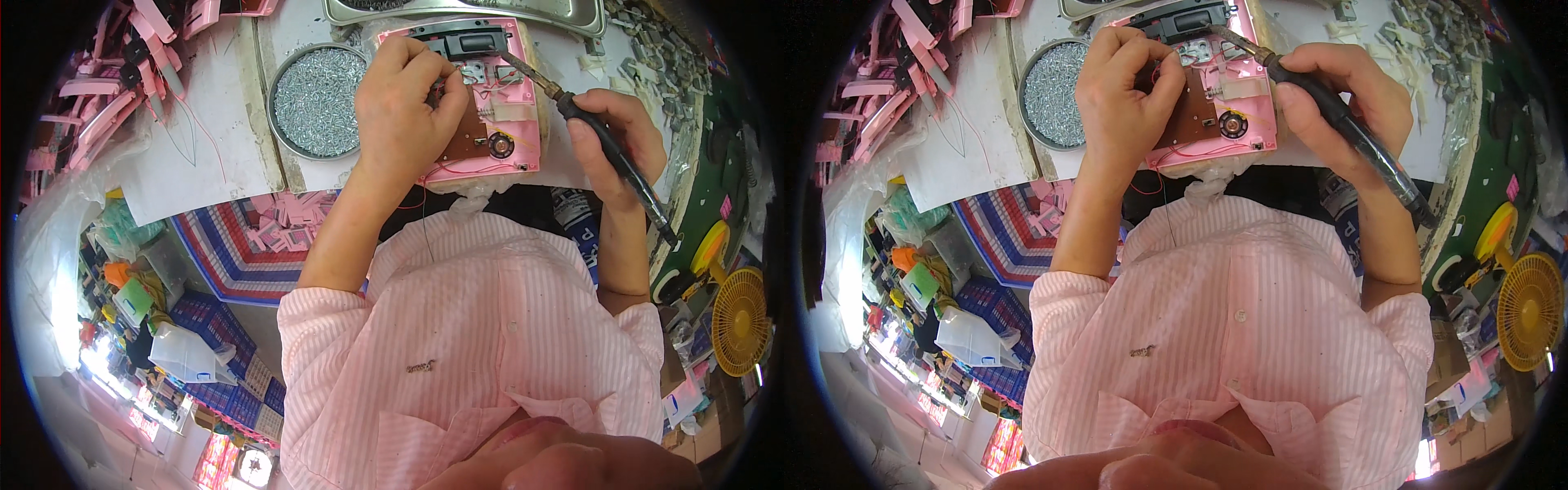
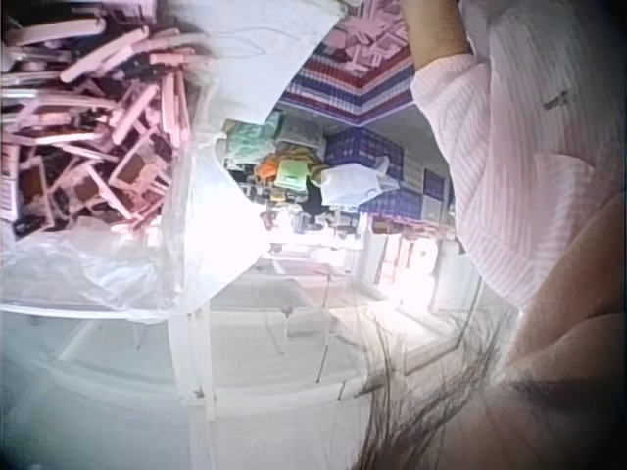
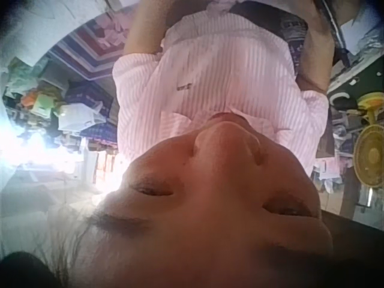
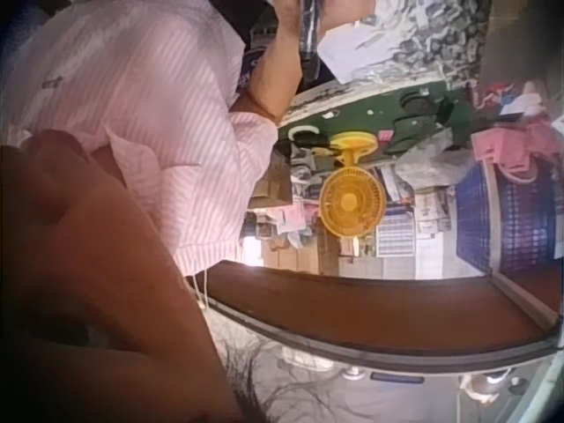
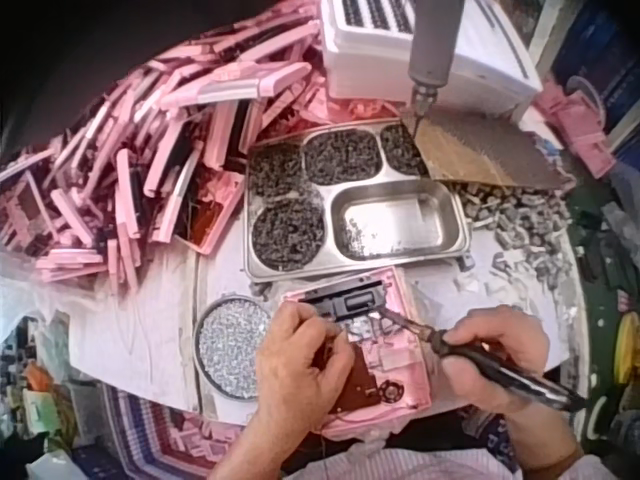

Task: Assemble and solder internal electronic components into a pink toy housing.

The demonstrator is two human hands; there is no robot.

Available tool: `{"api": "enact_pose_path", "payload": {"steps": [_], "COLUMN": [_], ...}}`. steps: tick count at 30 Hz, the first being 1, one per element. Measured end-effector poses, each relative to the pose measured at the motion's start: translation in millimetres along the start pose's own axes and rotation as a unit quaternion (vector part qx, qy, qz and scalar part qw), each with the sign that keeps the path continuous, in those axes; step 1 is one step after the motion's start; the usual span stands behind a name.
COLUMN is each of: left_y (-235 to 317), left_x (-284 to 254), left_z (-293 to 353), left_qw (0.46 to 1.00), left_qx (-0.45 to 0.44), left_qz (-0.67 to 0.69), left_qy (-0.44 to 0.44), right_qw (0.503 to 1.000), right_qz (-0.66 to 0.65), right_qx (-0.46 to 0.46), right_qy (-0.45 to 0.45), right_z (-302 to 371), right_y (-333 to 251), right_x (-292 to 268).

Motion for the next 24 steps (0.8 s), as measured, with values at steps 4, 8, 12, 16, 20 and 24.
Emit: {"api": "enact_pose_path", "payload": {"steps": [4, 8, 12, 16, 20, 24], "left_y": [1.7, -1.8, -5.7, 6.0, 8.7, 11.5], "left_x": [1.4, 1.3, -6.4, -6.3, -3.0, -2.0], "left_z": [-2.8, -3.5, -7.6, -8.0, -7.6, -8.2], "left_qw": [1.0, 0.999, 0.993, 0.994, 0.999, 0.998], "left_qx": [0.004, 0.019, -0.077, -0.1, -0.04, -0.039], "left_qz": [-0.011, 0.025, 0.086, 0.025, 0.006, -0.029], "left_qy": [-0.001, 0.041, 0.032, -0.028, -0.031, -0.037], "right_qw": [0.999, 0.999, 0.997, 0.996, 0.995, 0.994], "right_qz": [0.019, 0.012, 0.009, -0.011, -0.005, -0.002], "right_qx": [-0.03, -0.024, -0.028, -0.011, 0.003, 0.006], "right_qy": [-0.021, 0.035, 0.064, 0.093, 0.104, 0.112], "right_z": [-1.6, 2.2, 4.3, 13.3, 20.1, 25.0], "right_y": [-1.6, 0.5, 5.3, 9.2, 4.9, 4.3], "right_x": [2.8, 1.5, -1.6, -4.1, -7.4, -12.2]}}
Point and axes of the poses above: each hand's wrist, its own z-axis away from the middle knuckle, its own x-axis out of the palm, y = z × x, the point moved 4 cm from there along -z, towards the middle knuckle, and after that the axes turned 12 degrees about -x, right-handed, at the moved point
